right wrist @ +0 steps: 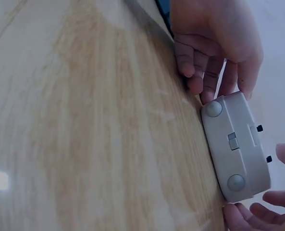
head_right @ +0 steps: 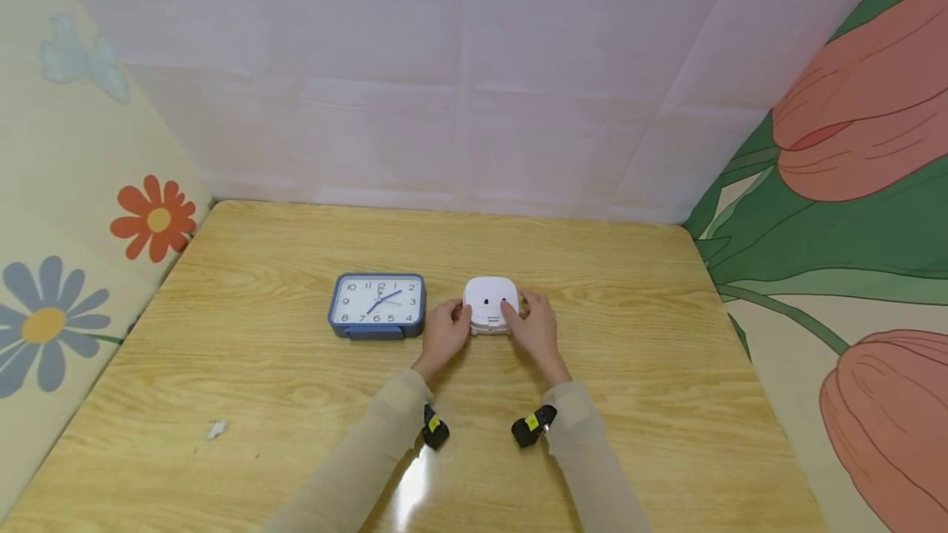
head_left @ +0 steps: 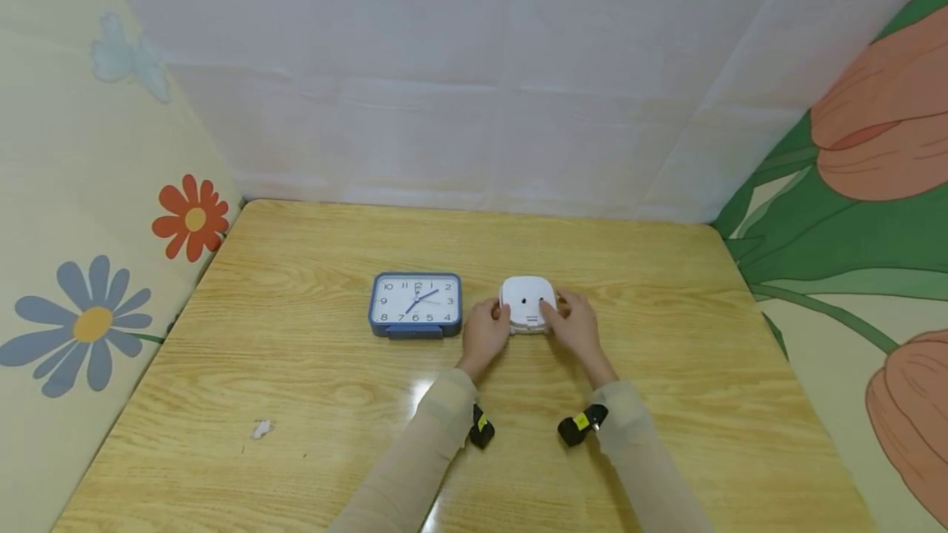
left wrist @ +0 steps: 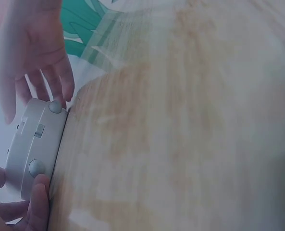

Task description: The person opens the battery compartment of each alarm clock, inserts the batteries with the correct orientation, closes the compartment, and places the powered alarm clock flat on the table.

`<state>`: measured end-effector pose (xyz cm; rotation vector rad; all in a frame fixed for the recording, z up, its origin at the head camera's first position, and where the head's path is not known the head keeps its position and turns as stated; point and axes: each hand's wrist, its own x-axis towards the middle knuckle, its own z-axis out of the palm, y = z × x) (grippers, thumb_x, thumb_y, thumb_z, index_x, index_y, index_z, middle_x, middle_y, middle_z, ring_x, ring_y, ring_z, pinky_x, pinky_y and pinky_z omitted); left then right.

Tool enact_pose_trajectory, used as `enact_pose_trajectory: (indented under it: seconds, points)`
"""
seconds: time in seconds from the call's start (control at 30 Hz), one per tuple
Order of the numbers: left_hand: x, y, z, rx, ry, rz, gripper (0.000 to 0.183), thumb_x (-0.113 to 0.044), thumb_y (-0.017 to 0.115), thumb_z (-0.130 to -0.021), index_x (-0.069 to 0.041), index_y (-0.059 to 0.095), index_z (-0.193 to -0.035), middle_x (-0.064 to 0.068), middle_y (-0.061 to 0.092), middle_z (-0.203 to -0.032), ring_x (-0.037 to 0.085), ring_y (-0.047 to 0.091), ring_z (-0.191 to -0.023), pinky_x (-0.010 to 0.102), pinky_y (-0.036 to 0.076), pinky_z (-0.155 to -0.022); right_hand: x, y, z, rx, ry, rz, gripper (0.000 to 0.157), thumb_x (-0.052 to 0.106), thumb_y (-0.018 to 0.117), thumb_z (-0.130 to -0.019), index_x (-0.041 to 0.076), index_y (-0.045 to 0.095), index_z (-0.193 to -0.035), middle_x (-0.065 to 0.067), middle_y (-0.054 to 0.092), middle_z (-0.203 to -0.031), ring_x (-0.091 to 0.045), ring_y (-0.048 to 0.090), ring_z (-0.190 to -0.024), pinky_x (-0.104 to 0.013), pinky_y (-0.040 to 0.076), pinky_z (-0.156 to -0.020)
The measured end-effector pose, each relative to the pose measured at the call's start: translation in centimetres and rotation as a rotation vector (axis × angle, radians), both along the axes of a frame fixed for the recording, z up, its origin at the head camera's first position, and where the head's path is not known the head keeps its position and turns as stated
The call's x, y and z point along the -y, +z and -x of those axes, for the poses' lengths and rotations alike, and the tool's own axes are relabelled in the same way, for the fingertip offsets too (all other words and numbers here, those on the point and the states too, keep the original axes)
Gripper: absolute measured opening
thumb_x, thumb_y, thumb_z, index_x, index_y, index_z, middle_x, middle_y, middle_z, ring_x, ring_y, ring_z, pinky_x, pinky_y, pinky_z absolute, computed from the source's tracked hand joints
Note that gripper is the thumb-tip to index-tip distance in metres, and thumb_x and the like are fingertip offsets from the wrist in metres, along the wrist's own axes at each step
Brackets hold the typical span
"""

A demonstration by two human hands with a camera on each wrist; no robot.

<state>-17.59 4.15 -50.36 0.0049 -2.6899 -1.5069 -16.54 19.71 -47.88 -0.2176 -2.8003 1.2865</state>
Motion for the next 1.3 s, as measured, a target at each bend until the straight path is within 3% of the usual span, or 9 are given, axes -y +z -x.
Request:
enact_pose_trajectory:
  seconds: [0.27,0.5,0.77,0.9,1.1,1.2,1.3]
  points:
    - [0.0,-0.2,0.0,0.004,0.0,0.002,0.03,-0.021,0.054,-0.088,0.001,0.066,-0.105,0.005,0.058,-0.075,0.018,0.053,-0.07,0.032,0.045,-0.064,0.2,0.4,0.8,0.077,-0.012,0.095,0.051,0.03,0.053,-0.091,-0.006,0.047,-0.128,-0.026,0.052,-0.12,-0.035,0.051,-0.108,-0.044,0.042,-0.089]
    - [0.1,-0.2,0.0,0.006,0.002,0.021,0.03,-0.022,0.054,-0.088,0.0,0.066,-0.104,0.005,0.059,-0.074,0.019,0.055,-0.07,0.032,0.046,-0.063,0.4,0.3,1.3,0.087,-0.057,0.133,0.042,0.026,0.055,-0.09,-0.002,0.057,-0.12,-0.022,0.061,-0.106,-0.028,0.056,-0.094,-0.037,0.046,-0.079]
    - [-0.1,-0.3,0.1,0.015,0.006,-0.011,0.03,-0.02,0.054,-0.088,0.001,0.066,-0.105,0.007,0.061,-0.076,0.018,0.055,-0.07,0.031,0.047,-0.064,0.7,0.1,1.4,0.098,-0.119,0.192,0.042,0.026,0.057,-0.089,0.0,0.057,-0.121,-0.02,0.06,-0.113,-0.025,0.056,-0.097,-0.034,0.046,-0.08]
    - [-0.1,-0.2,0.1,0.017,0.006,-0.065,0.026,-0.016,0.055,-0.088,0.002,0.067,-0.103,0.008,0.063,-0.076,0.016,0.056,-0.069,0.028,0.047,-0.063,1.0,0.5,1.4,0.05,-0.142,0.193,0.042,0.024,0.06,-0.087,0.001,0.057,-0.121,-0.02,0.06,-0.112,-0.027,0.057,-0.097,-0.033,0.046,-0.079]
    - [0.0,0.2,0.2,0.043,0.001,-0.095,0.023,-0.013,0.056,-0.088,0.004,0.067,-0.1,0.01,0.065,-0.079,0.016,0.057,-0.07,0.027,0.048,-0.063,1.3,1.0,1.3,-0.085,-0.125,0.154,0.039,0.017,0.064,-0.083,-0.002,0.06,-0.117,-0.025,0.062,-0.105,-0.035,0.056,-0.102,-0.041,0.042,-0.089]
    - [0.0,0.4,0.3,0.053,0.003,-0.092,0.023,-0.013,0.057,-0.088,0.003,0.067,-0.101,0.011,0.065,-0.082,0.018,0.058,-0.073,0.028,0.049,-0.066,1.1,0.9,1.2,-0.147,-0.099,0.166,0.039,0.02,0.065,-0.081,-0.001,0.062,-0.114,-0.024,0.063,-0.102,-0.035,0.058,-0.098,-0.042,0.043,-0.087]
    - [0.0,0.5,0.3,0.037,0.008,-0.093,0.024,-0.013,0.058,-0.087,0.003,0.066,-0.103,0.009,0.065,-0.081,0.017,0.058,-0.073,0.028,0.048,-0.066,0.8,0.5,1.3,-0.199,-0.078,0.196,0.04,0.026,0.067,-0.079,0.003,0.065,-0.112,-0.019,0.065,-0.098,-0.029,0.06,-0.093,-0.036,0.046,-0.082]
